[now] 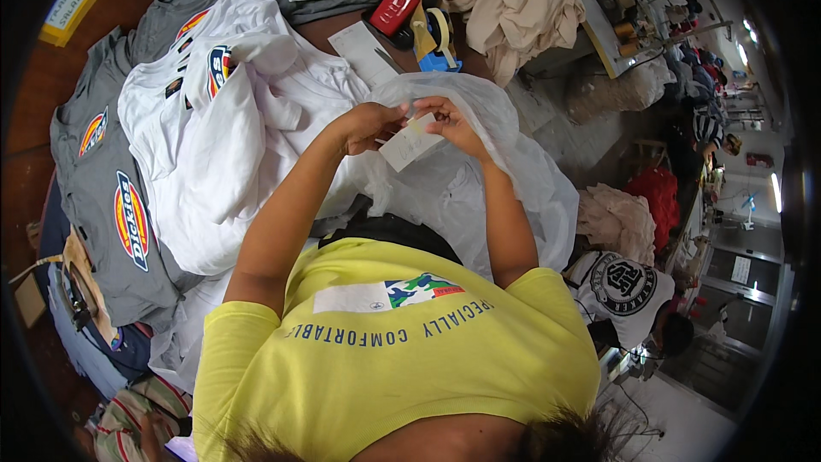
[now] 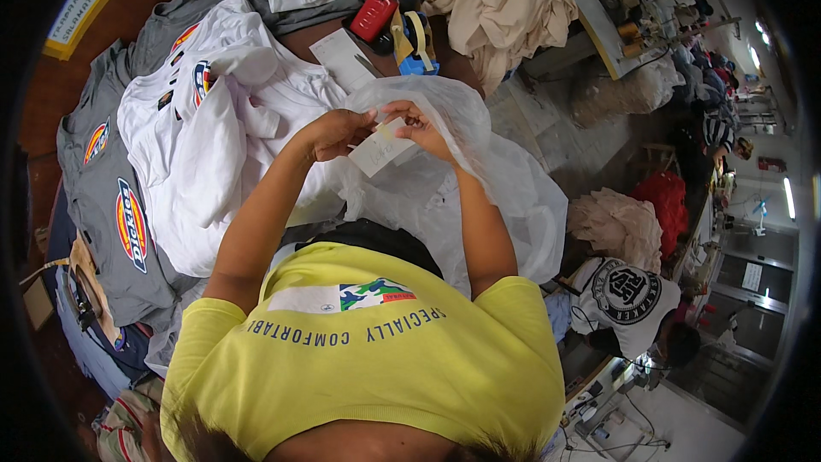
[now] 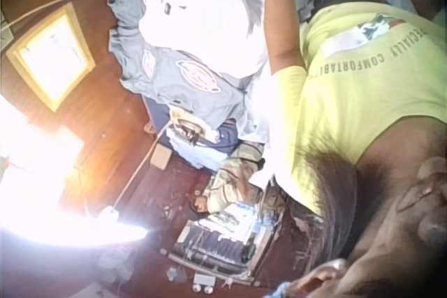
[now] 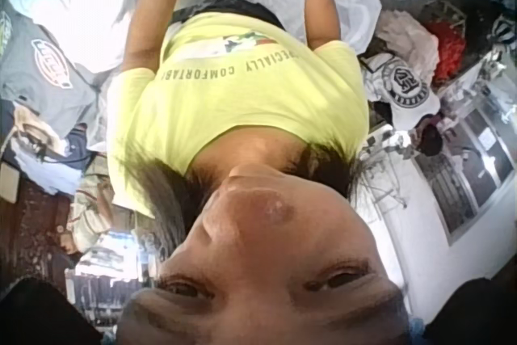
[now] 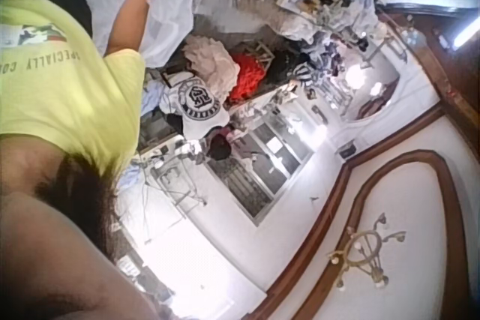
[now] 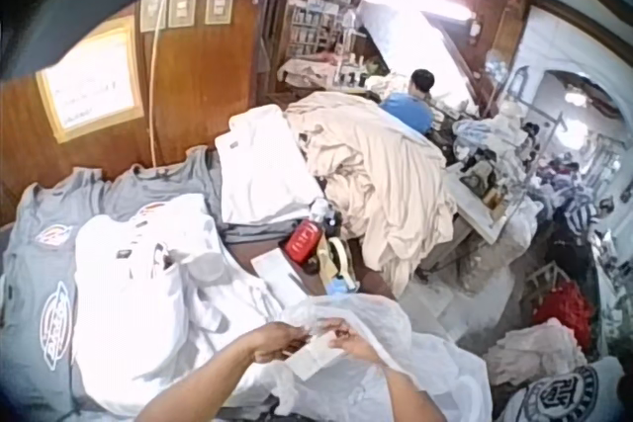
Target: The person trims threads from white t-shirts using shears, folds the garments, and places them into a large plastic bag.
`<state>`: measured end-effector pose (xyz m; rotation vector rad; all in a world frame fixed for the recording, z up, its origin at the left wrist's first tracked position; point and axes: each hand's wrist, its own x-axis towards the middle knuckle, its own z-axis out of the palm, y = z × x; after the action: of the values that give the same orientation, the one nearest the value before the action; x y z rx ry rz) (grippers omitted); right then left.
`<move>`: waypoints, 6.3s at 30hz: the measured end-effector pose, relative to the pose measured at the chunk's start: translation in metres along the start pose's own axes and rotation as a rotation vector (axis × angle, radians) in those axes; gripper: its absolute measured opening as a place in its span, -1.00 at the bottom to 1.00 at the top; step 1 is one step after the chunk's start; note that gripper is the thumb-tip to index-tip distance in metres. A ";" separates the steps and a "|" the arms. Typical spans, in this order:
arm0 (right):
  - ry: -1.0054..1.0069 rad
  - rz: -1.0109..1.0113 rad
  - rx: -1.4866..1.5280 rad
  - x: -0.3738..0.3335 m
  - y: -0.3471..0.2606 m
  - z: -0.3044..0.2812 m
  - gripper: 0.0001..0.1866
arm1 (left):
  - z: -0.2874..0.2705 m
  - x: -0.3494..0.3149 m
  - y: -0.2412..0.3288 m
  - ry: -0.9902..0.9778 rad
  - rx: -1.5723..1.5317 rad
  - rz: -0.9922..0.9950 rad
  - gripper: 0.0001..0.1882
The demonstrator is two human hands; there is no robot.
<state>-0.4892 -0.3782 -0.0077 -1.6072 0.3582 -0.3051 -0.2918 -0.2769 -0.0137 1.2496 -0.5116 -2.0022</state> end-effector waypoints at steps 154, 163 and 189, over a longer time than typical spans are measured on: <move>-0.051 -0.216 0.334 0.151 -0.161 0.059 -0.79 | -0.126 -0.482 -0.069 1.510 0.242 1.144 -0.68; 0.509 -0.661 -0.403 0.232 -0.099 0.153 -0.68 | -0.257 -0.396 -0.037 1.912 1.073 0.986 -0.52; 0.101 -0.390 -0.913 0.025 0.020 0.165 -0.74 | -0.178 -0.348 -0.245 1.293 -0.722 0.940 -0.67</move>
<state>-0.4002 -0.2393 -0.0387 -2.5747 0.2678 -0.5714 -0.1245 0.1516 -0.0420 1.1839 0.2579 -0.2944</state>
